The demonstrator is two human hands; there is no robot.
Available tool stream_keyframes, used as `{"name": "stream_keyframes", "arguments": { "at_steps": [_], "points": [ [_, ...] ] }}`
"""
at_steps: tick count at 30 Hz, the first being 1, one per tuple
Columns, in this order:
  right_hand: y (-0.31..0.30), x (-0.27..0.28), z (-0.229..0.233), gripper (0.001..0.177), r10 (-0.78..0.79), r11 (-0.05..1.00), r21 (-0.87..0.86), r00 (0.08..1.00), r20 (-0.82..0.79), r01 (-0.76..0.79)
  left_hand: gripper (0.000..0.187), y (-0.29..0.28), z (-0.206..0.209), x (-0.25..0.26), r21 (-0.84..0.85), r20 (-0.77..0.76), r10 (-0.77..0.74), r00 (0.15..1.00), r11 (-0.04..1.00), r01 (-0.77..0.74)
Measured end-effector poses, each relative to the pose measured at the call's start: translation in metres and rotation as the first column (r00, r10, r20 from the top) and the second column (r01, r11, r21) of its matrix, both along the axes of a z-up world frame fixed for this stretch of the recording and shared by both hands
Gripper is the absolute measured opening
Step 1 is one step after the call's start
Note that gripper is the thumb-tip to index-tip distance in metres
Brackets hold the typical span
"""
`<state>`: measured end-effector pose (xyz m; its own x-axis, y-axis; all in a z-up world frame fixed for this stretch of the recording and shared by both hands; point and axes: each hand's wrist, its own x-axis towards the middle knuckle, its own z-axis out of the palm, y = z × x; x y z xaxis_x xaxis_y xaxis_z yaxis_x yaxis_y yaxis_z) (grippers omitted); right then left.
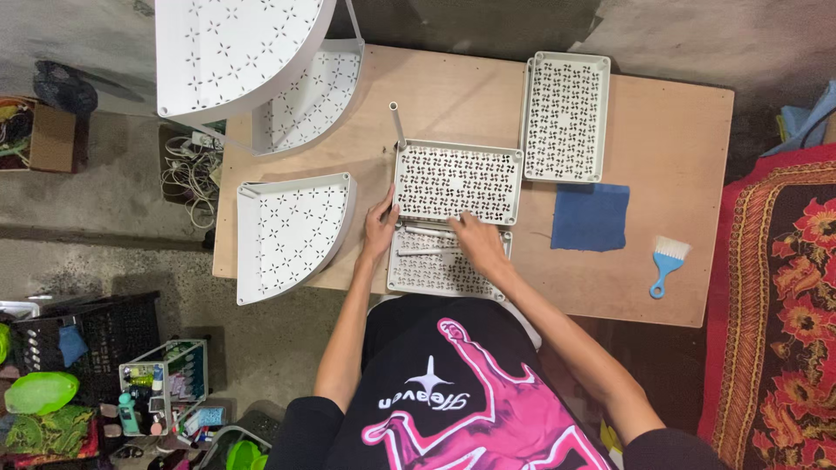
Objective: The person assembles a white plastic corner shelf by inserting white plastic poles into the holes of curved and rectangular trays. They repeatedly insert and remove poles to fit multiple tray sections together on a wooden table.
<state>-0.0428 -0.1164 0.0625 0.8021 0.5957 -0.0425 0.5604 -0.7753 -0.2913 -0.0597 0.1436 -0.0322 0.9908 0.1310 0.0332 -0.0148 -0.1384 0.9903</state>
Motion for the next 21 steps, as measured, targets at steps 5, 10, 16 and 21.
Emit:
{"name": "stream_keyframes", "arguments": {
  "at_steps": [5,10,16,21],
  "points": [
    [0.023,0.053,0.068,0.03,-0.198,0.956,0.194,0.972,-0.125,0.22,0.062,-0.005,0.002,0.006,0.197,-0.123,0.129,0.984,0.975,-0.103],
    [0.058,0.106,0.11,0.051,-0.161,0.833,0.525,0.985,-0.067,0.172,0.104,-0.018,0.033,0.033,0.435,-0.006,0.129,0.992,0.893,-0.113],
    [0.111,0.16,0.117,0.05,-0.051,0.793,0.599,0.992,-0.119,0.113,0.14,-0.037,0.074,0.071,0.622,-0.211,0.047,0.976,0.777,0.097],
    [0.124,0.166,0.114,0.015,-0.052,0.829,0.53,0.967,-0.248,0.18,0.141,-0.047,0.082,0.074,0.612,-0.452,0.124,0.883,0.764,0.206]
  ]
}}
